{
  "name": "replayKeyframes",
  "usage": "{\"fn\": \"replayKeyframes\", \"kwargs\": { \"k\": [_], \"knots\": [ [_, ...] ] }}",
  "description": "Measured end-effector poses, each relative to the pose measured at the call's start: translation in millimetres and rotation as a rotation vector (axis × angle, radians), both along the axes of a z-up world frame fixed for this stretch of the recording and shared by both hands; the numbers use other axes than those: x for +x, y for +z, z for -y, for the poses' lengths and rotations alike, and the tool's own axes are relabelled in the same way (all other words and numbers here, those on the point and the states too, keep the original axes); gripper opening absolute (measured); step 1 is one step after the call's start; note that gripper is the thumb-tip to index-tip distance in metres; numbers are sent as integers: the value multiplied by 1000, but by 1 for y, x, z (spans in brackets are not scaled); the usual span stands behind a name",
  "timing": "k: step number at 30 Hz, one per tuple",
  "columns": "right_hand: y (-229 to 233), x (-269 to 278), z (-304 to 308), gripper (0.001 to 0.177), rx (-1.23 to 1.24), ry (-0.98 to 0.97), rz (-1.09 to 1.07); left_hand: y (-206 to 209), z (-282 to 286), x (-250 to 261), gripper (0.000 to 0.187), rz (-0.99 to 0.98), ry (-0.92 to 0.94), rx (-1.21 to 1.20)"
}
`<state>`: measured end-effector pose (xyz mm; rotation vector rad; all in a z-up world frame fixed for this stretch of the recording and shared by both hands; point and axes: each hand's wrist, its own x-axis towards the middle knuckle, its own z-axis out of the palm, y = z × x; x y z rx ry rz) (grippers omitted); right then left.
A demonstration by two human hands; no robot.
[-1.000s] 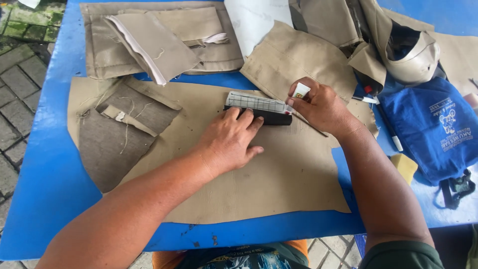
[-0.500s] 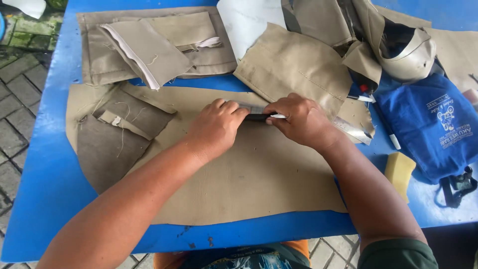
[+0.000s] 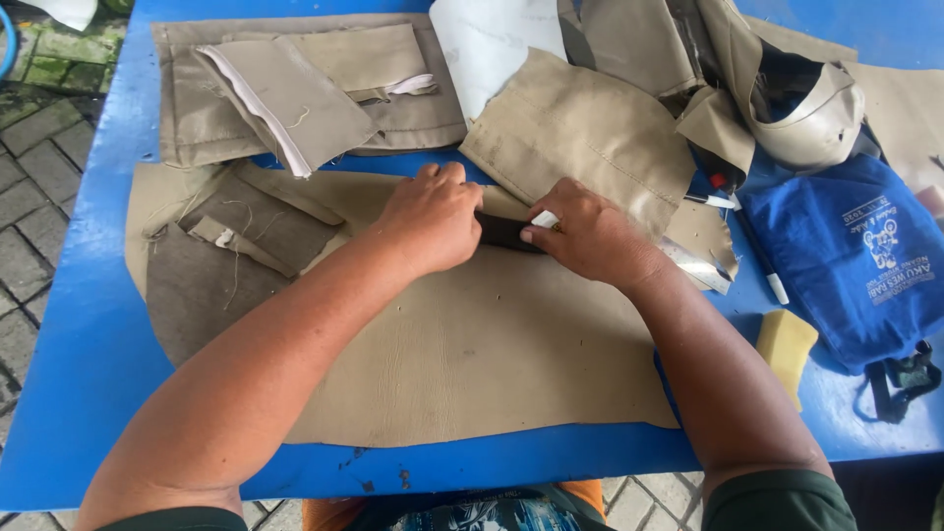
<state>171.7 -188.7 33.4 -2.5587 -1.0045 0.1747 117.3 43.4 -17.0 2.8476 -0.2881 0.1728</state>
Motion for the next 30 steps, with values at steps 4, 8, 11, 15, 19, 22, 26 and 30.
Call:
{"fn": "replayKeyframes", "kwargs": {
  "k": [4,8,11,15,19,22,26,30],
  "knots": [
    [14,-6,4,23,20,-21,-187,23,8,-15,23,-92,4,-6],
    [14,-14,8,26,-24,-78,-382,30,8,-30,31,-249,-28,-211],
    [6,-9,9,30,-40,-41,-247,31,13,-49,24,-46,-38,-100],
    [-2,-3,10,24,-39,-7,-211,4,16,-53,17,235,-133,131],
    [30,-4,8,22,-67,19,-216,20,12,-57,18,234,-110,84],
    [62,-6,14,27,-77,-6,-482,22,12,-56,17,165,-91,-8],
    [34,4,28,25,38,34,-472,20,8,-52,28,95,-89,16],
    [16,8,36,25,64,85,-423,8,5,-48,34,88,-107,-29]
  ]
}}
